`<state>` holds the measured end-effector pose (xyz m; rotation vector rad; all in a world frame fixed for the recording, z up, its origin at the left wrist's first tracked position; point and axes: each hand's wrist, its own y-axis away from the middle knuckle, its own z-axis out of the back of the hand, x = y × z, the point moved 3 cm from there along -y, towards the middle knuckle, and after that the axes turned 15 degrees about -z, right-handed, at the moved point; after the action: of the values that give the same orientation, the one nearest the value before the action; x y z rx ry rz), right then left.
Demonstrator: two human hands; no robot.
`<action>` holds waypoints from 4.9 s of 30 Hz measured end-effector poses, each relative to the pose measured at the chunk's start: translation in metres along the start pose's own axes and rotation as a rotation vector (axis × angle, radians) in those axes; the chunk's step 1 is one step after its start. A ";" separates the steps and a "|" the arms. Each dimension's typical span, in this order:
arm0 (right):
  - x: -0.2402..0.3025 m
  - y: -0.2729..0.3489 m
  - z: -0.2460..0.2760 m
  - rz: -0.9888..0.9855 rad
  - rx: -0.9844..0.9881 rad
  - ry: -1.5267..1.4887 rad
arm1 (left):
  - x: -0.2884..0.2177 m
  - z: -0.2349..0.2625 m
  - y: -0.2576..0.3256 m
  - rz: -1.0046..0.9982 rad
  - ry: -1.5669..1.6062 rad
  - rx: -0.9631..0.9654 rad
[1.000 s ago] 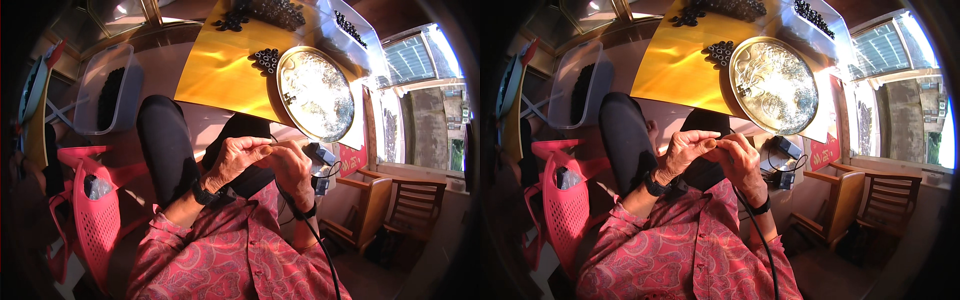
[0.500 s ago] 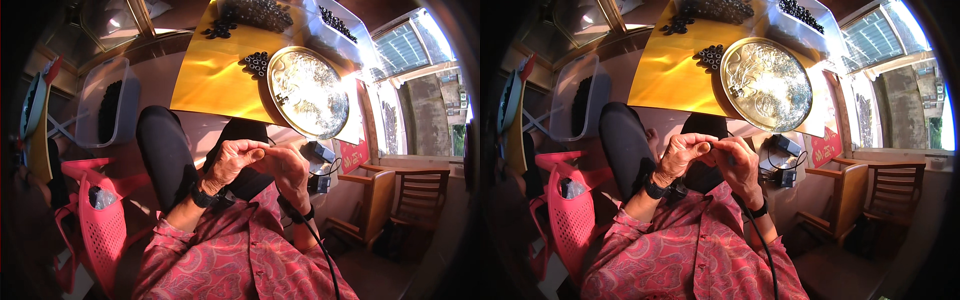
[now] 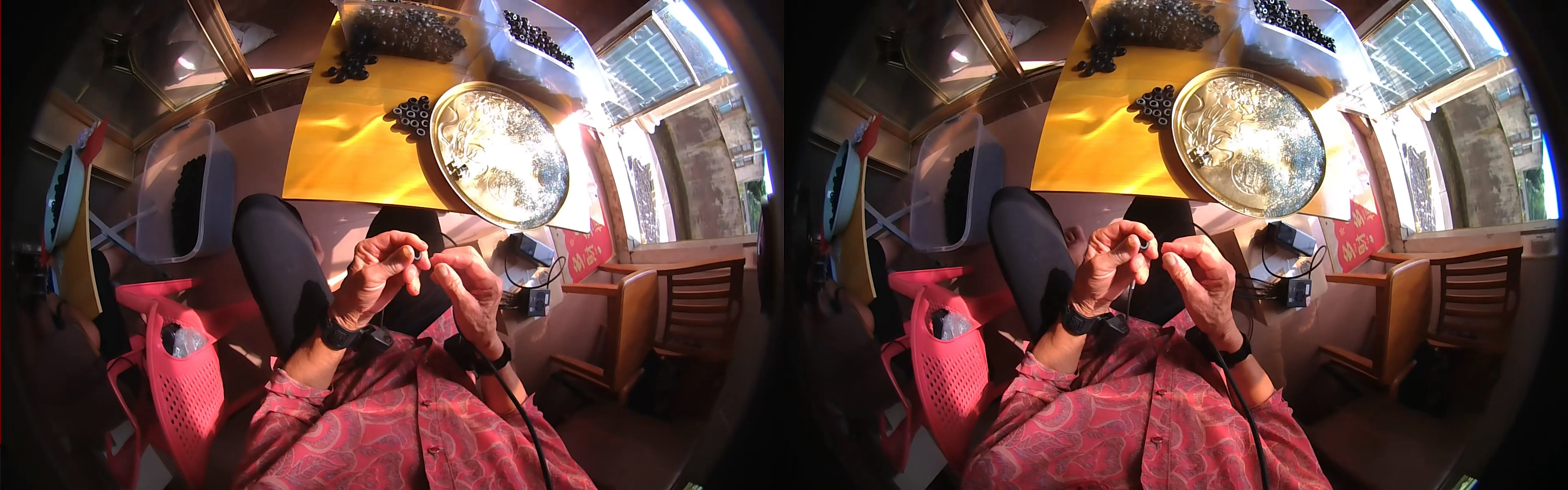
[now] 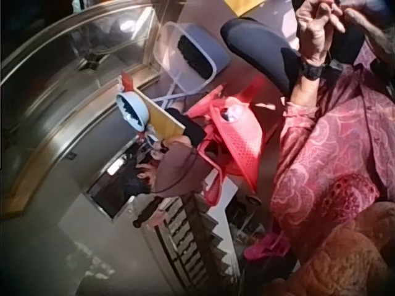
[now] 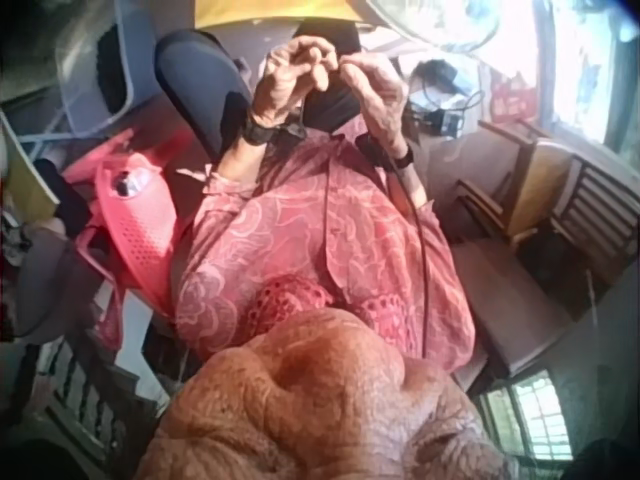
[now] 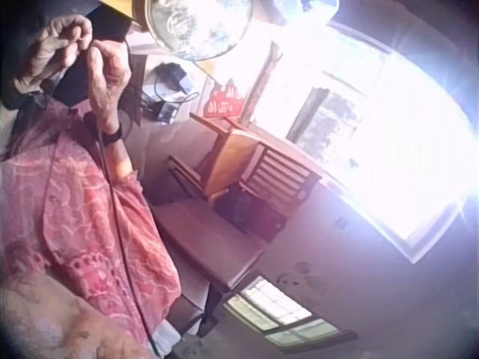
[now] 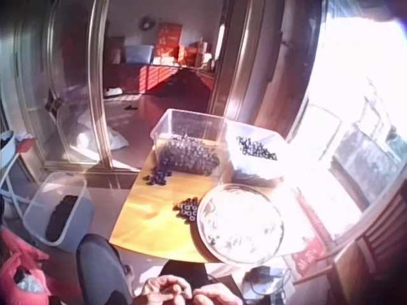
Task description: Assembling small black rubber or plastic components by hand.
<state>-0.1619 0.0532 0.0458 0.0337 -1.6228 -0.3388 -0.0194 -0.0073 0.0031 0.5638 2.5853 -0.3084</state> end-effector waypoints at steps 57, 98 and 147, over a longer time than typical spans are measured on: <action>-0.023 0.011 0.119 -0.101 -0.213 -0.004 | -0.043 0.043 -0.170 -0.270 -1.545 -0.026; 0.016 -0.125 0.075 0.232 -0.395 1.194 | 0.001 0.013 -0.048 -0.032 -0.147 -0.124; 0.004 -0.036 0.031 0.002 0.010 -0.149 | 0.028 -0.006 -0.034 0.070 -0.003 -0.072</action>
<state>-0.1992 0.0239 0.0402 0.0149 -1.7719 -0.3381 -0.0595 -0.0263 -0.0018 0.6263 2.5562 -0.1923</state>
